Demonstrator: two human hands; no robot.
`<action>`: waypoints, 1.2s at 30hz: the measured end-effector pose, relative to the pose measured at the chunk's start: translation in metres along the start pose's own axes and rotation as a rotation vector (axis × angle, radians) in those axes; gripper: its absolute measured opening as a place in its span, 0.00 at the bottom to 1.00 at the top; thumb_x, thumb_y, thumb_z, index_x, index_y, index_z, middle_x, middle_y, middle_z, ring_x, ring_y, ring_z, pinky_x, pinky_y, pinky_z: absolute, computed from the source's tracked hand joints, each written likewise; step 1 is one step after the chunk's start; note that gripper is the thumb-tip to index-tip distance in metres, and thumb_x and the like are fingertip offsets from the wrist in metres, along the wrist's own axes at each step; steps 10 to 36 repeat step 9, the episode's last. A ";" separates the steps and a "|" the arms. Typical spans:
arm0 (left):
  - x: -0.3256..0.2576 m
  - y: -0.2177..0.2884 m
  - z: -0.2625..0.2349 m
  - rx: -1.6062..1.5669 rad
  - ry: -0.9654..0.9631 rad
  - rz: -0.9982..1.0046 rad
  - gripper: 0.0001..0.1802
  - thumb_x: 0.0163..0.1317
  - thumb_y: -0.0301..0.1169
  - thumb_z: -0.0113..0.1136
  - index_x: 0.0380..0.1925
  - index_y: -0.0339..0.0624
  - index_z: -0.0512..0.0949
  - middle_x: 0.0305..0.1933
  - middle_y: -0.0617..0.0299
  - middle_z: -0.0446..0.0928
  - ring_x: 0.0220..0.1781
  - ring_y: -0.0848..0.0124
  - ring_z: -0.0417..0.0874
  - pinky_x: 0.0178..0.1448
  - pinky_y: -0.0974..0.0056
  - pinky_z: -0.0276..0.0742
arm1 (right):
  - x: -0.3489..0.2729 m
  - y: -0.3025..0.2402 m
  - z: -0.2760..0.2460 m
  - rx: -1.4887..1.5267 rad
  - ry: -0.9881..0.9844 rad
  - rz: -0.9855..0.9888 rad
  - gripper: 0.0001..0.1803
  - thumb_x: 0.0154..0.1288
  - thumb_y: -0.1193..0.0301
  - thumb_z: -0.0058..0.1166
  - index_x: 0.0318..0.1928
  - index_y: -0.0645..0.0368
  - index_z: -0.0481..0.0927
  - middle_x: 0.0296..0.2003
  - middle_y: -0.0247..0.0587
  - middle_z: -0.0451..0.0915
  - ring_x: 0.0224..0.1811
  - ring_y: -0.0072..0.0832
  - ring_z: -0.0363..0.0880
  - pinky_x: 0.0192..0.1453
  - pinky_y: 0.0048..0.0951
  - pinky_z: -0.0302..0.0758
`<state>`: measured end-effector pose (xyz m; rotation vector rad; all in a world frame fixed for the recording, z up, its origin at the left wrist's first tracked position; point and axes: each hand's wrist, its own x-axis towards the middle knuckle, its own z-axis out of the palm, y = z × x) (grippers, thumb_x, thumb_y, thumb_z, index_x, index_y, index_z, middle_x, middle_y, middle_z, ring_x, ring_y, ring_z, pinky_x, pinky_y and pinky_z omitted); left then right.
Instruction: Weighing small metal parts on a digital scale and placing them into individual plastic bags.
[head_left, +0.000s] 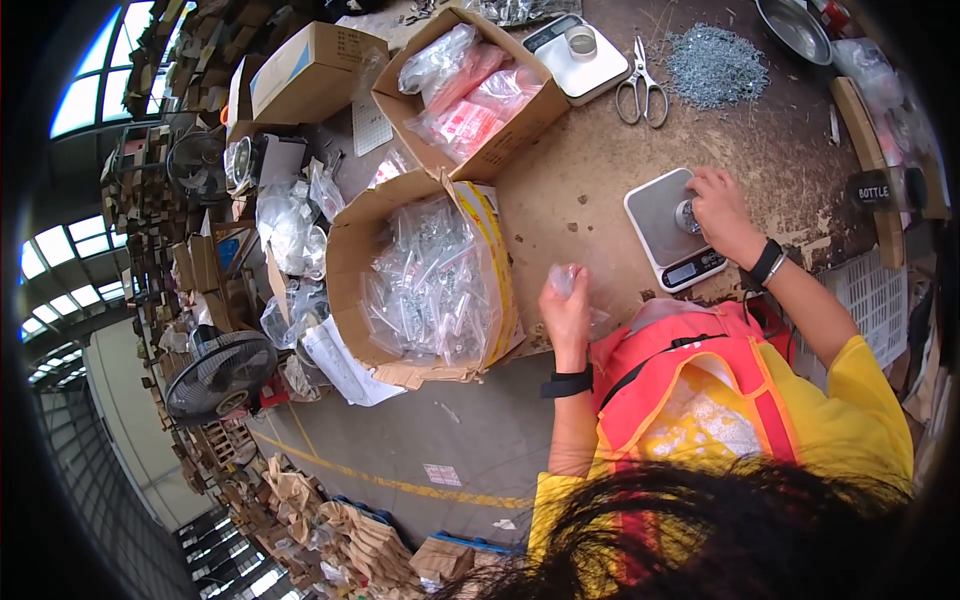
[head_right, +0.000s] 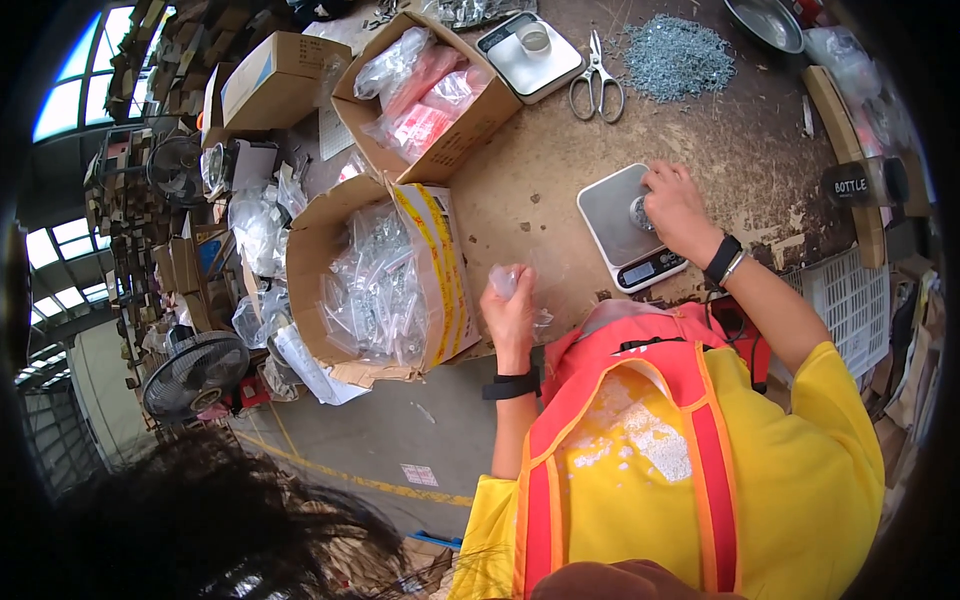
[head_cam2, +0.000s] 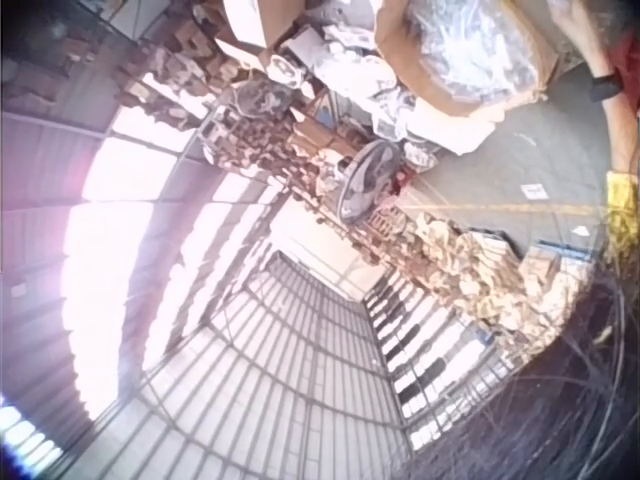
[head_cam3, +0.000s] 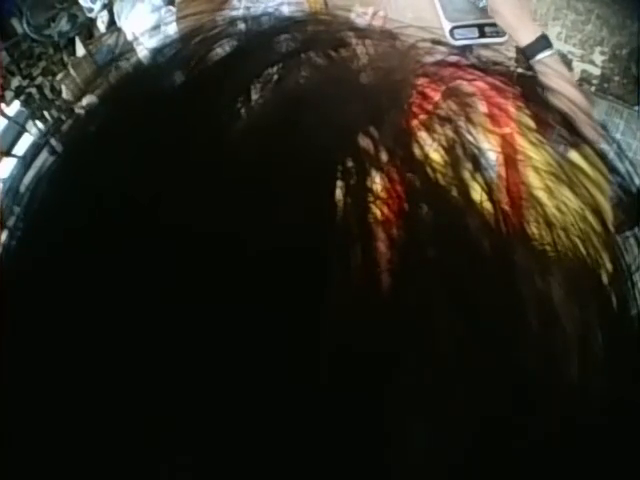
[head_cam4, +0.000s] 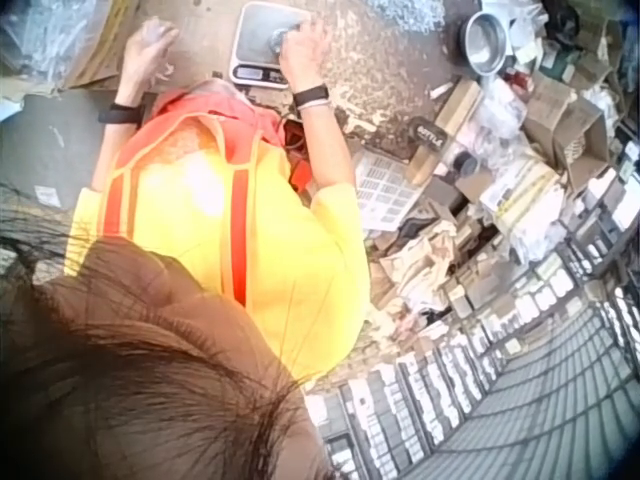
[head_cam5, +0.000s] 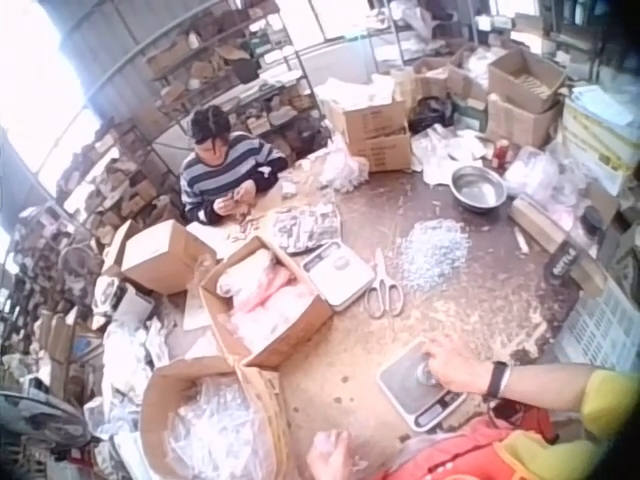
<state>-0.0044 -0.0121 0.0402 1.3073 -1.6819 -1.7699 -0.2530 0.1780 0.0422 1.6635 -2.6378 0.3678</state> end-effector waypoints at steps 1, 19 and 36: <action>0.000 0.000 0.001 -0.002 -0.006 0.002 0.06 0.68 0.28 0.68 0.40 0.38 0.82 0.30 0.73 0.76 0.26 0.83 0.72 0.30 0.73 0.66 | 0.001 -0.001 0.002 -0.006 -0.033 0.021 0.07 0.46 0.79 0.60 0.29 0.65 0.87 0.48 0.44 0.81 0.63 0.43 0.73 0.68 0.46 0.67; 0.002 -0.003 -0.001 -0.032 -0.014 -0.006 0.05 0.68 0.27 0.67 0.39 0.37 0.82 0.29 0.72 0.76 0.26 0.83 0.72 0.29 0.74 0.66 | 0.008 -0.004 0.000 0.006 -0.091 -0.006 0.10 0.45 0.79 0.61 0.32 0.65 0.88 0.50 0.46 0.81 0.66 0.45 0.72 0.71 0.46 0.66; 0.002 -0.003 -0.001 -0.032 -0.014 -0.006 0.05 0.68 0.27 0.67 0.39 0.37 0.82 0.29 0.72 0.76 0.26 0.83 0.72 0.29 0.74 0.66 | 0.008 -0.004 0.000 0.006 -0.091 -0.006 0.10 0.45 0.79 0.61 0.32 0.65 0.88 0.50 0.46 0.81 0.66 0.45 0.72 0.71 0.46 0.66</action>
